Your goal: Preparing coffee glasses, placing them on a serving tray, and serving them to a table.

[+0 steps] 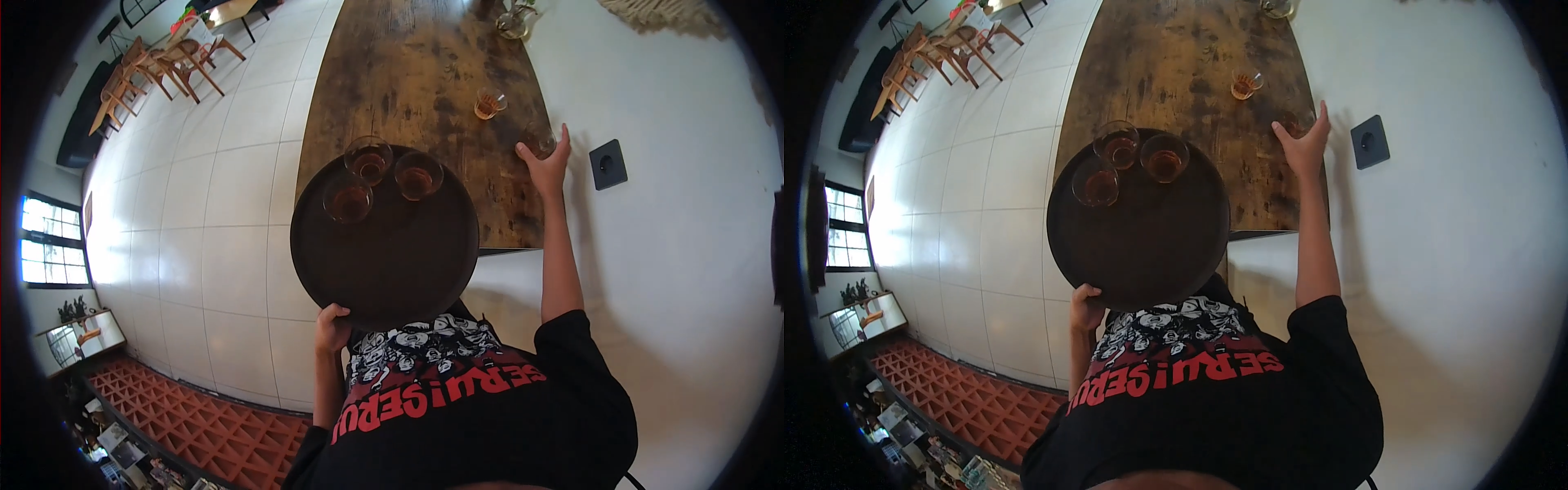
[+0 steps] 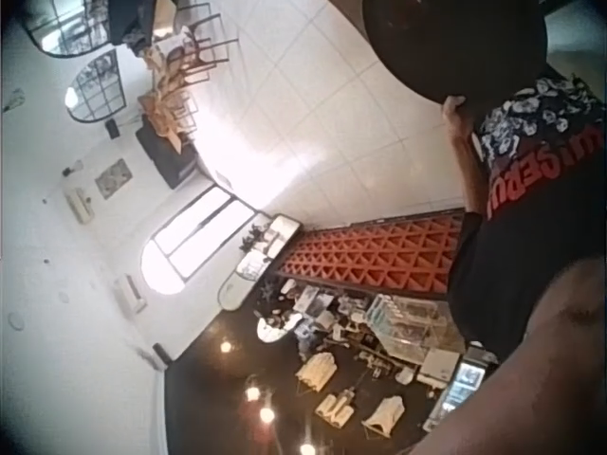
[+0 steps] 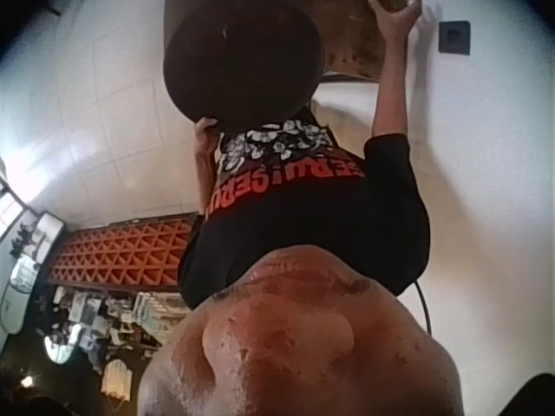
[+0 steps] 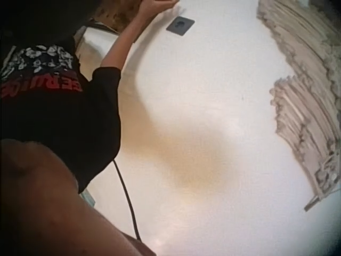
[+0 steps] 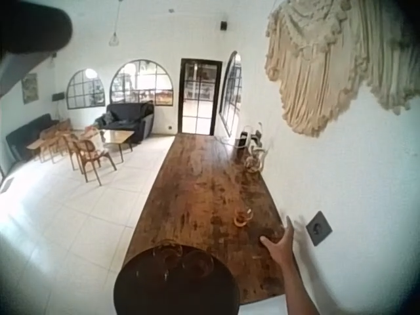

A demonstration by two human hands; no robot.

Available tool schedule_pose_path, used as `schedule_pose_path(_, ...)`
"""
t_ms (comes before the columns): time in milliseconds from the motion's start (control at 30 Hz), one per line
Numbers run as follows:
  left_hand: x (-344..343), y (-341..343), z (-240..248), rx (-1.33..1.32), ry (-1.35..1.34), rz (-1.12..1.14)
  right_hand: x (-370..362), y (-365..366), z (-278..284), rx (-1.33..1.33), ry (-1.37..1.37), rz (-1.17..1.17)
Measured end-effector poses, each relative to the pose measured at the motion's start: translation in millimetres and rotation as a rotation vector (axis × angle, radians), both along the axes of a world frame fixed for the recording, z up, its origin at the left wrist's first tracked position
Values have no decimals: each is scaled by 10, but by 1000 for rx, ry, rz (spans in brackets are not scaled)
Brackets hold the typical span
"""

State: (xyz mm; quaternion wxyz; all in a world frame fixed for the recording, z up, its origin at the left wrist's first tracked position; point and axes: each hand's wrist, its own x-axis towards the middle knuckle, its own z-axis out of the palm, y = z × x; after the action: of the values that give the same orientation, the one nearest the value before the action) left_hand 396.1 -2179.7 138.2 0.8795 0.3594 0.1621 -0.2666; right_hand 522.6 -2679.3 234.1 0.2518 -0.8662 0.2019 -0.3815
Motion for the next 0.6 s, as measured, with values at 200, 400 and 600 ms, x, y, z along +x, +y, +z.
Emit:
schedule_pose_path(200, 59, -52, 176, -25, 31, 19, -183, 1082, 407, 173, 17, 509)
schedule_pose_path(400, 94, -98, 336, -20, 78, 80, -54, 1785, 250, 277, 285, 826)
schedule_pose_path(600, 147, 25, 246, -25, 61, 56, -40, 1705, 241, 510, 143, 683)
